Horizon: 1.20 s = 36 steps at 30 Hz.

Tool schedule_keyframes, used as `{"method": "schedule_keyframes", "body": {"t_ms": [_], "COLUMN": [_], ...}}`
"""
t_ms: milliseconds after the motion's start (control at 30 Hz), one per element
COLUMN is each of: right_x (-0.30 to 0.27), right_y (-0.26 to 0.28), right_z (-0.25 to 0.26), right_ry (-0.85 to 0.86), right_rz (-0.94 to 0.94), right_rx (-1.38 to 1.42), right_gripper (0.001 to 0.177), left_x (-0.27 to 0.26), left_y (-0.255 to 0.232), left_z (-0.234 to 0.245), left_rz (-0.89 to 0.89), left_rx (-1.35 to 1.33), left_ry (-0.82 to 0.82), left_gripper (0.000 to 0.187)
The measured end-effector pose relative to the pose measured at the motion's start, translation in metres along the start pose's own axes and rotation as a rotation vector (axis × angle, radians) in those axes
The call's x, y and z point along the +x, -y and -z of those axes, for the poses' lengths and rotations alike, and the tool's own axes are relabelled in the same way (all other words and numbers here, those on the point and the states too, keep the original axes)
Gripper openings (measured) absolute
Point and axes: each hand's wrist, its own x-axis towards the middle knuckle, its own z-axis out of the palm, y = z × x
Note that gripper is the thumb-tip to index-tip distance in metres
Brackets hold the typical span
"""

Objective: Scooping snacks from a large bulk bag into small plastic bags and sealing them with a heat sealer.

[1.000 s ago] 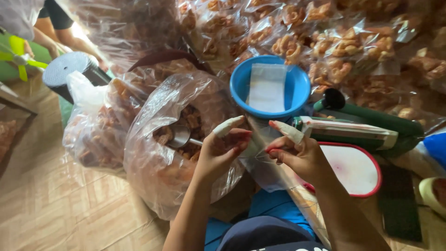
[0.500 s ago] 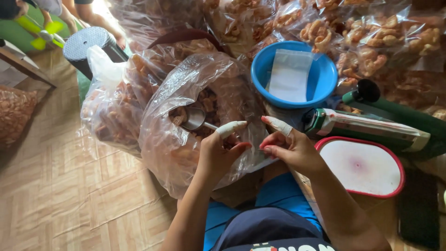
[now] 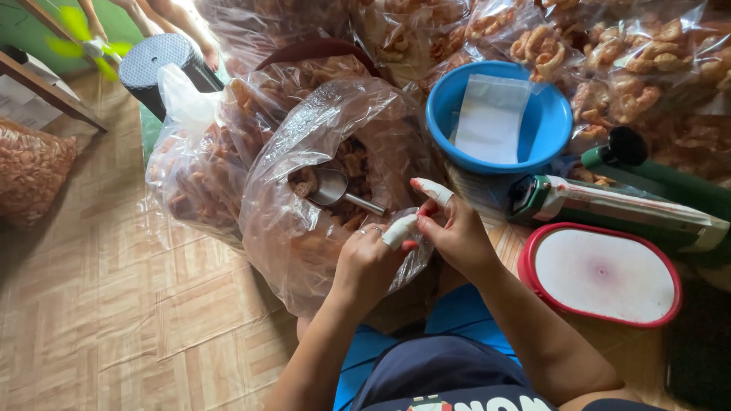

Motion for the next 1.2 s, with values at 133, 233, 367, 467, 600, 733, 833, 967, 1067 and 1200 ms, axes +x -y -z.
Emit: {"method": "schedule_keyframes", "body": {"t_ms": [133,233,367,467,600,733,833,967,1067,1200], "right_x": [0.001,0.001,0.000,-0.002,-0.004,-0.005,0.005,0.044,0.075,0.109], "right_y": [0.004,0.002,0.003,0.009,0.020,0.017,0.025,-0.007,-0.043,-0.099], "right_z": [0.001,-0.001,-0.002,-0.003,-0.004,-0.011,-0.024,-0.046,-0.082,-0.136], "right_ry": [-0.004,-0.009,0.006,-0.013,-0.021,0.014,-0.023,-0.001,0.206,0.354], "right_rz": [-0.022,-0.060,-0.068,-0.038,-0.004,0.091,0.122,0.262,0.189,-0.066], "right_rx": [-0.037,-0.030,-0.037,-0.096,-0.158,-0.167,-0.064,-0.254,-0.563,-0.683], "right_gripper": [0.046,0.046,0.045,0.045,0.036,0.017,0.018,0.020,0.023,0.029], "left_x": [-0.013,-0.003,-0.017,-0.022,-0.018,-0.019,-0.046,-0.040,-0.055,-0.064], "left_y": [0.010,0.001,0.013,0.017,0.016,0.019,0.045,0.044,0.051,0.042], "left_z": [-0.006,0.009,-0.001,-0.003,0.006,0.013,0.007,0.055,0.074,0.102], "left_rz": [-0.121,-0.176,-0.175,-0.127,0.194,0.404,0.490,0.624,0.687,0.820], "left_rx": [0.009,-0.038,0.000,0.110,-0.130,-0.298,-0.242,-0.329,-0.527,-0.729], "left_ry": [0.035,0.085,0.105,0.165,0.328,0.431,0.307,0.119,-0.058,-0.217], "left_gripper": [0.018,0.016,0.020,0.015,0.020,0.024,0.027,0.024,0.033,0.031]}}
